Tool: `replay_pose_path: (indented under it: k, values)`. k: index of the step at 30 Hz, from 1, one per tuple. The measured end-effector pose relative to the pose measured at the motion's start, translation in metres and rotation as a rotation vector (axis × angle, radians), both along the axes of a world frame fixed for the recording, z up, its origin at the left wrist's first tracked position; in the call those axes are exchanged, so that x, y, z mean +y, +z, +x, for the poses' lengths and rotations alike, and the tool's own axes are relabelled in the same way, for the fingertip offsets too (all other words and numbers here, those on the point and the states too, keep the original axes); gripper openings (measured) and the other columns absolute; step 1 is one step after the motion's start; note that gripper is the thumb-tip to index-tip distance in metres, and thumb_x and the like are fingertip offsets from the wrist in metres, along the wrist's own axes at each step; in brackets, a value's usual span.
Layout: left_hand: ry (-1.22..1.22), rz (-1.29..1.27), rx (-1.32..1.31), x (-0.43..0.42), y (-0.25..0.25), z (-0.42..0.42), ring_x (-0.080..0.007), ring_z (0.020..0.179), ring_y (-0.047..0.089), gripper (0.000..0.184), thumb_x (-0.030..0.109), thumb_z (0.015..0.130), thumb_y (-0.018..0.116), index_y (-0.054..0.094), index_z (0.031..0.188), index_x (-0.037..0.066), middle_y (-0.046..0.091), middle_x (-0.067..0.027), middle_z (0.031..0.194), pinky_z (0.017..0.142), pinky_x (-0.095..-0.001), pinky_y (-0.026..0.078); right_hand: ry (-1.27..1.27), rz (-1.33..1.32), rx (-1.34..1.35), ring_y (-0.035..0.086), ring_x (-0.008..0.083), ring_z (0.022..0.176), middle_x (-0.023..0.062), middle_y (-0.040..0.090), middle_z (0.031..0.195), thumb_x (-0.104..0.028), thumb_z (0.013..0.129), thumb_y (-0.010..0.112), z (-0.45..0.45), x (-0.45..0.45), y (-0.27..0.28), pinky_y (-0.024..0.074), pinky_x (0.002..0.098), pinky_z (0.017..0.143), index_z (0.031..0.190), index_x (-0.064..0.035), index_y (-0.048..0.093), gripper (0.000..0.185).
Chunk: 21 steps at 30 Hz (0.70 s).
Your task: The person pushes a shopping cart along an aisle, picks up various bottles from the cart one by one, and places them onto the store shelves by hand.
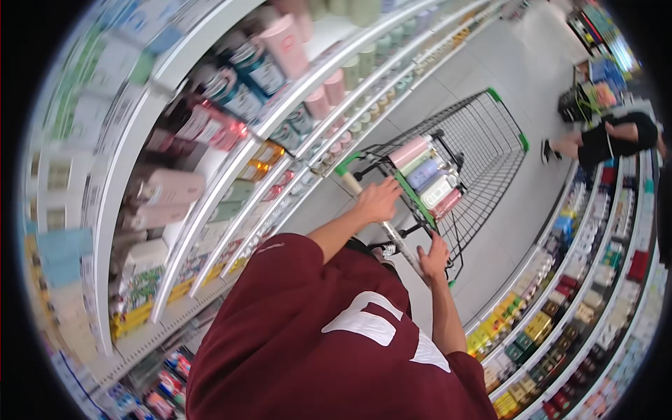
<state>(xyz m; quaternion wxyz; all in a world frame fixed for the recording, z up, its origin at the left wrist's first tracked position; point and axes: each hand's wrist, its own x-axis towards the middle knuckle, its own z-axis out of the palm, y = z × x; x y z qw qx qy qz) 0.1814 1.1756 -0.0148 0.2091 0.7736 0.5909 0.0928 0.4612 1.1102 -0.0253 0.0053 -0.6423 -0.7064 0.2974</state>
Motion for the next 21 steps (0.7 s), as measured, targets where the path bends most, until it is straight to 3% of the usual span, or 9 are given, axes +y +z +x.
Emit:
replay_pose_path:
  k: [3,6,9,13,17,18,21]
  values:
    - [0.027,0.012,-0.016,0.003,-0.006,0.011,-0.0233,0.135,0.044,0.053,0.023,0.076,0.066,0.06,0.125,0.006,0.055,-0.0092,0.132,0.084,-0.0449,0.054,-0.044,-0.086,-0.102,0.038,0.0348,0.139,0.015,0.047,0.145,-0.04,0.085,0.071,0.007,0.01,-0.007,0.0205,0.053,0.117,0.15,-0.0107,0.037,0.079]
    - [0.024,-0.031,-0.033,0.003,-0.004,0.018,-0.0236,0.135,0.044,0.054,0.024,0.074,0.067,0.06,0.124,0.006,0.055,-0.0096,0.128,0.081,-0.0454,0.054,-0.058,0.124,-0.216,0.036,0.0339,0.141,0.017,0.044,0.148,-0.043,0.088,0.066,0.006,-0.007,-0.018,0.0188,0.054,0.118,0.153,-0.0076,0.033,0.081]
    - [0.044,0.058,-0.03,-0.007,-0.017,0.024,-0.0214,0.127,0.046,0.048,0.027,0.073,0.069,0.064,0.115,0.006,0.056,-0.0075,0.119,0.077,-0.0411,0.054,-0.082,0.227,-0.147,0.04,0.0335,0.138,0.0171,0.049,0.144,-0.038,0.091,0.062,0.008,-0.019,-0.016,0.0213,0.051,0.118,0.148,-0.0067,0.041,0.069]
    - [0.067,0.068,-0.052,-0.034,-0.016,0.026,-0.0242,0.131,0.043,0.05,0.028,0.073,0.069,0.062,0.116,0.004,0.055,-0.0095,0.123,0.082,-0.0448,0.052,-0.044,0.286,-0.166,0.042,0.034,0.136,0.0172,0.051,0.142,-0.028,0.089,0.059,0.013,-0.042,-0.016,0.0233,0.0511,0.118,0.147,-0.0059,0.044,0.064]
    - [0.041,0.024,-0.009,-0.068,-0.014,0.027,-0.0269,0.138,0.041,0.065,0.028,0.072,0.07,0.057,0.131,0.004,0.051,-0.0121,0.137,0.088,-0.0497,0.049,0.023,0.342,-0.133,0.044,0.0359,0.133,0.0192,0.052,0.14,-0.023,0.084,0.057,0.018,-0.071,-0.014,0.0247,0.0513,0.117,0.144,-0.0018,0.045,0.065]
    - [-0.008,-0.073,0.007,-0.074,-0.007,0.023,-0.0283,0.138,0.041,0.071,0.033,0.077,0.069,0.051,0.139,0.005,0.048,-0.0125,0.144,0.094,-0.0517,0.046,0.009,0.319,-0.14,0.044,0.0364,0.132,0.02,0.052,0.138,-0.022,0.082,0.057,0.016,-0.078,-0.013,0.0249,0.0524,0.116,0.143,-0.0008,0.046,0.066]
    - [-0.169,-0.167,-0.018,-0.094,0.003,0.006,-0.0288,0.14,0.039,0.072,0.038,0.081,0.067,0.047,0.143,0.007,0.048,-0.0117,0.145,0.1,-0.0522,0.042,0.021,0.301,-0.14,0.045,0.0373,0.132,0.0204,0.052,0.137,-0.021,0.079,0.057,0.022,-0.101,-0.008,0.0238,0.0549,0.117,0.142,-0.0012,0.047,0.067]
